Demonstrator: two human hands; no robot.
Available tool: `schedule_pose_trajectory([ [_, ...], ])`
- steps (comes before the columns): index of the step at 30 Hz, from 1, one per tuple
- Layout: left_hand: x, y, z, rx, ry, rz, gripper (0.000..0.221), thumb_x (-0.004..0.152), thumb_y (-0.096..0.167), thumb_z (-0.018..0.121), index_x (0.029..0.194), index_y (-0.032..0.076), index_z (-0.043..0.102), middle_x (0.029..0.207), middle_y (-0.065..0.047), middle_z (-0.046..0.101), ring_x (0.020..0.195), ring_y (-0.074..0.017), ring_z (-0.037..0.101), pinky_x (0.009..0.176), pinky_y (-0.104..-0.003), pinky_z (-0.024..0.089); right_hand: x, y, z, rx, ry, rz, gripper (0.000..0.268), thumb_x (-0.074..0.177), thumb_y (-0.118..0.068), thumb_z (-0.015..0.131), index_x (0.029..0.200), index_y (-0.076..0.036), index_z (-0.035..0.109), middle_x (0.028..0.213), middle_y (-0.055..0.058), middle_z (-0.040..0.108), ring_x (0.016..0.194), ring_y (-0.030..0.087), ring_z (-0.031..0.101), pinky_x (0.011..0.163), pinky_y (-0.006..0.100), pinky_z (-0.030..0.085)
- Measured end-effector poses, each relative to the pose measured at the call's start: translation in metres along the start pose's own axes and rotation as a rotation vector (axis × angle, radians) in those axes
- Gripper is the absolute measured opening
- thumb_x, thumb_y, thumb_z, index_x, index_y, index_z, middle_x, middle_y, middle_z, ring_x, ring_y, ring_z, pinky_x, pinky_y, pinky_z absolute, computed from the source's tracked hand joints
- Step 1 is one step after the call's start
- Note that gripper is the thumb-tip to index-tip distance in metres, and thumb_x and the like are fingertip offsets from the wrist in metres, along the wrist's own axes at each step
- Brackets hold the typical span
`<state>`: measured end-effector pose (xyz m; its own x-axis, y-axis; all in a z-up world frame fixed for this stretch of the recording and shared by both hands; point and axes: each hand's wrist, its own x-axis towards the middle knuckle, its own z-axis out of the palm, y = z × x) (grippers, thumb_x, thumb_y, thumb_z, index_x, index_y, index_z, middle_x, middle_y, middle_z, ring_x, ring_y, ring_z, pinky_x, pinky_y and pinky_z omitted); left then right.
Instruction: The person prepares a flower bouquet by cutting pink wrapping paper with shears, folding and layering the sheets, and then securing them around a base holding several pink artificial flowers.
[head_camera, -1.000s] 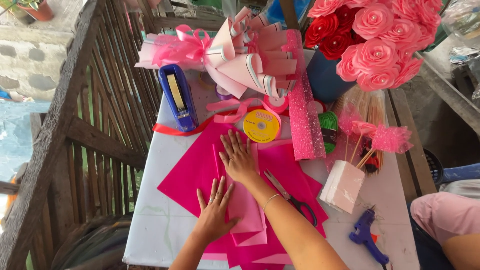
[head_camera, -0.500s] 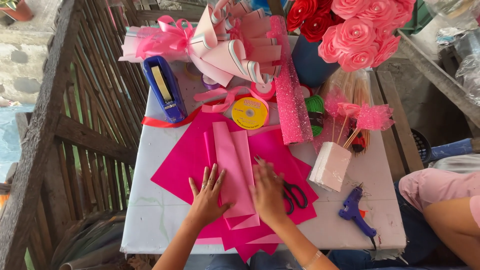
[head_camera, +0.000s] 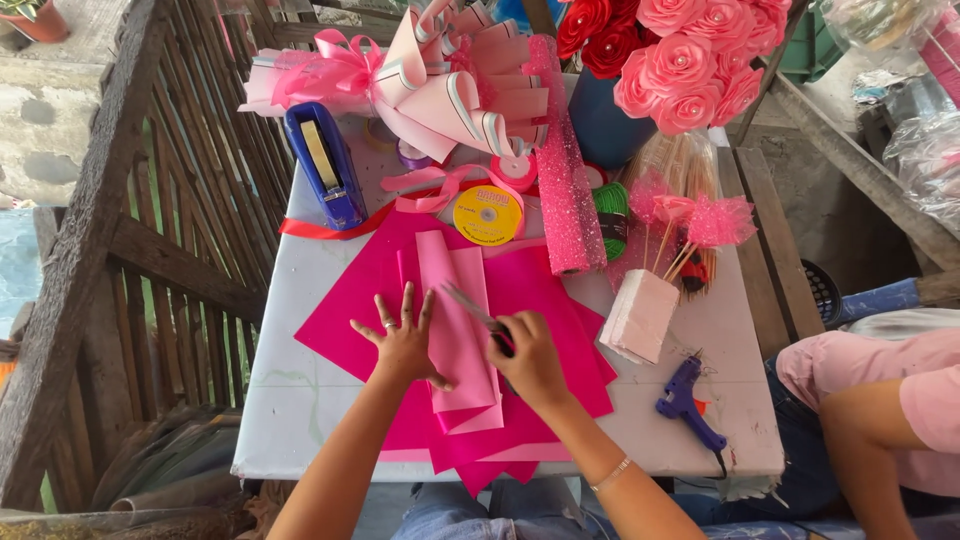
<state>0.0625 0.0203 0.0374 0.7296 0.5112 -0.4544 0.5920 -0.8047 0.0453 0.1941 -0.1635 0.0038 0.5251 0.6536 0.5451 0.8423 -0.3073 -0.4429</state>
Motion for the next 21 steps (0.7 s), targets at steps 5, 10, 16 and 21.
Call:
schedule_pose_trajectory([
  [5, -0.006, -0.001, -0.013, 0.072, -0.017, 0.001, 0.170, 0.043, 0.076, 0.094, 0.165, 0.028, -0.014, 0.172, -0.012, -0.014, 0.150, -0.0583, -0.010, 0.096, -0.094, 0.003, -0.010, -0.028, 0.025, 0.030, -0.104, 0.124, 0.032, 0.075, -0.024, 0.074, 0.101, -0.008, 0.063, 0.090, 0.009, 0.053, 0.084, 0.031, 0.063, 0.072, 0.039, 0.056],
  [10, 0.011, -0.010, -0.006, 0.054, -0.001, 0.056, 0.157, 0.052, 0.085, 0.083, 0.164, 0.027, -0.010, 0.172, -0.013, -0.014, 0.152, -0.0530, -0.015, 0.096, -0.093, -0.001, -0.036, -0.072, 0.018, -0.004, -0.239, 0.178, 0.049, 0.089, -0.015, 0.066, 0.137, -0.013, 0.053, 0.111, 0.016, 0.054, 0.098, 0.036, 0.059, 0.078, 0.045, 0.054],
  [16, 0.025, -0.037, -0.050, -0.176, -0.113, 0.007, 0.077, 0.101, 0.063, 0.018, 0.163, 0.028, -0.010, 0.173, 0.011, -0.007, 0.155, -0.0398, -0.022, 0.105, -0.085, -0.012, -0.059, -0.065, 0.032, -0.244, -0.361, 0.062, 0.054, 0.104, -0.025, 0.052, 0.157, -0.019, 0.041, 0.130, 0.015, 0.053, 0.110, 0.033, 0.051, 0.089, 0.047, 0.051],
  [21, 0.053, -0.045, -0.059, -0.294, 0.060, -0.092, 0.069, 0.104, 0.052, 0.024, 0.164, 0.028, -0.001, 0.173, 0.009, -0.002, 0.156, -0.0385, -0.019, 0.105, -0.084, -0.013, -0.054, -0.066, 0.033, -0.284, -0.366, 0.042, 0.053, 0.104, -0.024, 0.052, 0.155, -0.016, 0.043, 0.129, 0.014, 0.052, 0.106, 0.033, 0.052, 0.086, 0.047, 0.050],
])
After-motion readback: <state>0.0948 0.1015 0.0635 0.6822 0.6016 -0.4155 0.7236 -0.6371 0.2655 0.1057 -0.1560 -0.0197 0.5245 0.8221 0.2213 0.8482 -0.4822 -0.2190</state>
